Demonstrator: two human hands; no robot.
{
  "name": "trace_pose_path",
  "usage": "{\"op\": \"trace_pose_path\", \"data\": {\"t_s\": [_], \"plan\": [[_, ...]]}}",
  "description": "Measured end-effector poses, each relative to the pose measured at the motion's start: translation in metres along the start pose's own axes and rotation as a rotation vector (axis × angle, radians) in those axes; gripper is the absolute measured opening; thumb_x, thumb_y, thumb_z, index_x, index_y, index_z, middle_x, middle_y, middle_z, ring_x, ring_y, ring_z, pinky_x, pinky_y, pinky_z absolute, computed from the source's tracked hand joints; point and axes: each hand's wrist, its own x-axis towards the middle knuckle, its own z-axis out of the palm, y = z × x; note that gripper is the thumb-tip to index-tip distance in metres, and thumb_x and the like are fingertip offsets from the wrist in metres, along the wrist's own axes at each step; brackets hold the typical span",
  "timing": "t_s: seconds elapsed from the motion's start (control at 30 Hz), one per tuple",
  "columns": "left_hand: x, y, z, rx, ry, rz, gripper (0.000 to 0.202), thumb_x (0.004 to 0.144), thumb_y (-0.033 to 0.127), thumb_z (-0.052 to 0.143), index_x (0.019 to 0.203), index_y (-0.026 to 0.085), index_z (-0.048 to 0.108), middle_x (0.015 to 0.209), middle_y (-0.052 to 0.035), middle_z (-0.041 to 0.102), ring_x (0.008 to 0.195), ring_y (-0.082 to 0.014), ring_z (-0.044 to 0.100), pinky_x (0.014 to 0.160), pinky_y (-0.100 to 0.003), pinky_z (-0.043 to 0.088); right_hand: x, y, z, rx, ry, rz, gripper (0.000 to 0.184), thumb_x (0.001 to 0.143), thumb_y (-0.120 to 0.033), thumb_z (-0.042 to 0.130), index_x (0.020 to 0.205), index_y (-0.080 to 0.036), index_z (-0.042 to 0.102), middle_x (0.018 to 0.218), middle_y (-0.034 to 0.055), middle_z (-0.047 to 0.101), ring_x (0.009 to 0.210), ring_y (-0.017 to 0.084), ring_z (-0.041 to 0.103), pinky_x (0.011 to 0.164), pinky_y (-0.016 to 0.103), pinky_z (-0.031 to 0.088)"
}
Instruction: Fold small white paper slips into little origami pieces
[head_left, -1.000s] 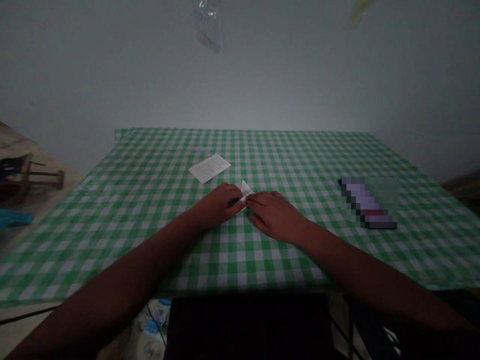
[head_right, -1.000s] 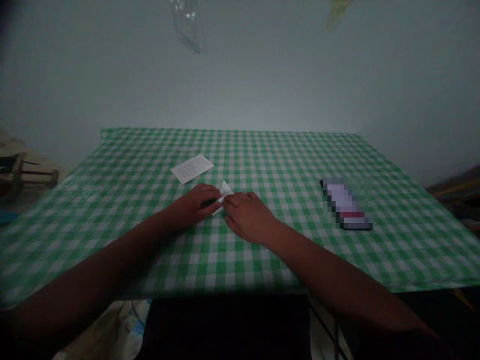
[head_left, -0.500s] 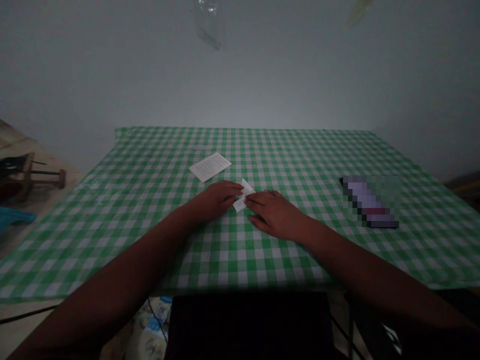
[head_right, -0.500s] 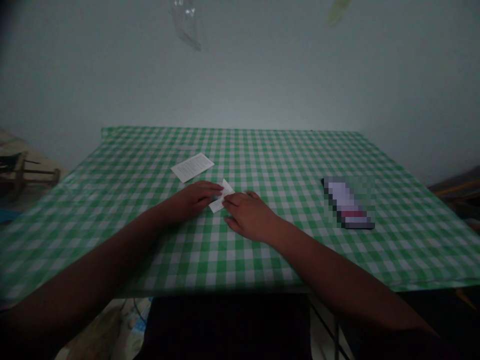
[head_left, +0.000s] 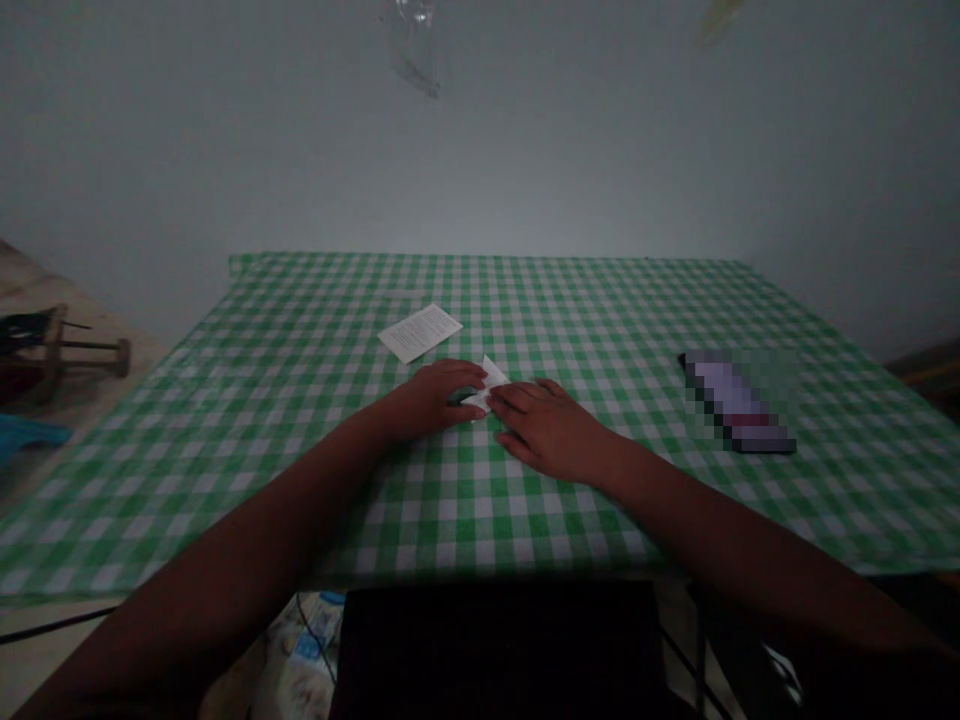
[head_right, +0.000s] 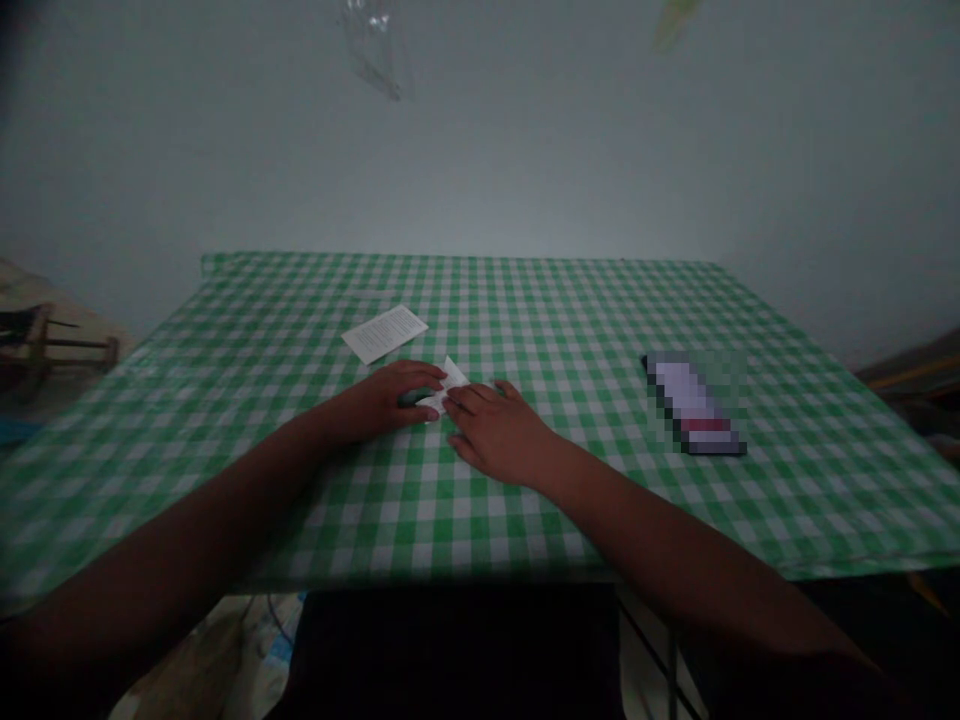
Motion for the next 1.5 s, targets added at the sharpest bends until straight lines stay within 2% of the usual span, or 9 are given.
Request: {"op": "trace_pose_path", "data": {"t_s": [0.27, 0.43, 0.53, 0.77, 1.03, 1.13, 1.3, 1.5], "plan": [[0.001, 0.001, -0.001, -0.001, -0.024, -0.023, 0.036, 0.085, 0.036, 0.074, 0.116, 0.019, 0.065, 0.134, -0.0122, 0.064, 0.128, -0.0269, 0.057, 0.109, -0.047, 0.044, 0.0, 0.001, 0.001, 0.007, -0.013, -0.007, 0.057, 0.102, -0.04, 0.043, 0.152, -0.011, 0.042, 0.158, 0.0173, 0.042, 0.144, 0.033, 0.04, 0.118, 0.061, 0.029], [0.002, 0.007, -0.003, 0.018, -0.055, -0.043, 0.035, 0.087, 0.035, 0.071, 0.117, 0.019, 0.063, 0.136, -0.0117, 0.063, 0.129, -0.0272, 0.056, 0.11, -0.047, 0.043, -0.003, 0.0, 0.003, 0.005, -0.064, -0.001, 0.072, 0.101, -0.056, 0.04, 0.157, -0.011, 0.033, 0.164, 0.0188, 0.031, 0.151, 0.035, 0.029, 0.119, 0.066, 0.022], [0.003, 0.011, -0.005, 0.029, -0.058, -0.05, 0.034, 0.087, 0.033, 0.069, 0.118, 0.019, 0.063, 0.135, -0.0116, 0.063, 0.128, -0.0271, 0.056, 0.109, -0.046, 0.043, -0.004, -0.001, 0.005, 0.002, -0.077, 0.013, 0.077, 0.1, -0.062, 0.037, 0.158, -0.011, 0.03, 0.165, 0.0182, 0.027, 0.153, 0.035, 0.025, 0.119, 0.067, 0.022], [0.005, 0.013, 0.001, 0.055, -0.022, -0.112, 0.032, 0.086, 0.039, 0.071, 0.113, 0.022, 0.064, 0.131, -0.0098, 0.066, 0.126, -0.0284, 0.058, 0.109, -0.048, 0.044, -0.004, -0.001, 0.007, 0.001, -0.063, 0.012, 0.077, 0.1, -0.064, 0.035, 0.157, -0.011, 0.032, 0.165, 0.018, 0.027, 0.153, 0.035, 0.024, 0.118, 0.067, 0.024], [0.006, 0.02, 0.005, 0.128, 0.024, -0.204, 0.031, 0.088, 0.038, 0.068, 0.113, 0.021, 0.063, 0.129, -0.0096, 0.065, 0.124, -0.0286, 0.058, 0.107, -0.049, 0.045, 0.002, 0.003, 0.008, 0.021, -0.043, 0.005, 0.083, 0.098, -0.068, 0.037, 0.158, -0.011, 0.031, 0.165, 0.0174, 0.028, 0.154, 0.036, 0.019, 0.119, 0.067, 0.022], [0.005, 0.02, 0.006, 0.149, 0.055, -0.245, 0.032, 0.087, 0.041, 0.069, 0.113, 0.023, 0.064, 0.13, -0.0079, 0.065, 0.125, -0.0287, 0.057, 0.108, -0.05, 0.043, 0.004, 0.002, 0.005, 0.005, -0.005, -0.004, 0.078, 0.098, -0.063, 0.043, 0.156, -0.012, 0.035, 0.166, 0.0155, 0.028, 0.154, 0.037, 0.02, 0.119, 0.065, 0.022], [0.003, 0.018, 0.007, 0.149, 0.067, -0.295, 0.033, 0.086, 0.042, 0.071, 0.112, 0.023, 0.064, 0.134, -0.0065, 0.065, 0.129, -0.0292, 0.055, 0.109, -0.051, 0.041, 0.003, 0.001, 0.001, -0.011, 0.039, 0.015, 0.064, 0.099, -0.055, 0.047, 0.149, -0.015, 0.048, 0.164, 0.0144, 0.033, 0.149, 0.039, 0.027, 0.118, 0.058, 0.029], [0.003, 0.02, 0.006, 0.142, 0.051, -0.32, 0.034, 0.085, 0.043, 0.073, 0.111, 0.023, 0.063, 0.137, -0.0063, 0.064, 0.13, -0.0299, 0.054, 0.109, -0.052, 0.041, 0.0, 0.007, 0.0, -0.054, 0.017, 0.062, 0.054, 0.101, -0.051, 0.046, 0.146, -0.023, 0.054, 0.165, 0.0136, 0.032, 0.148, 0.043, 0.027, 0.115, 0.063, 0.03]]}}
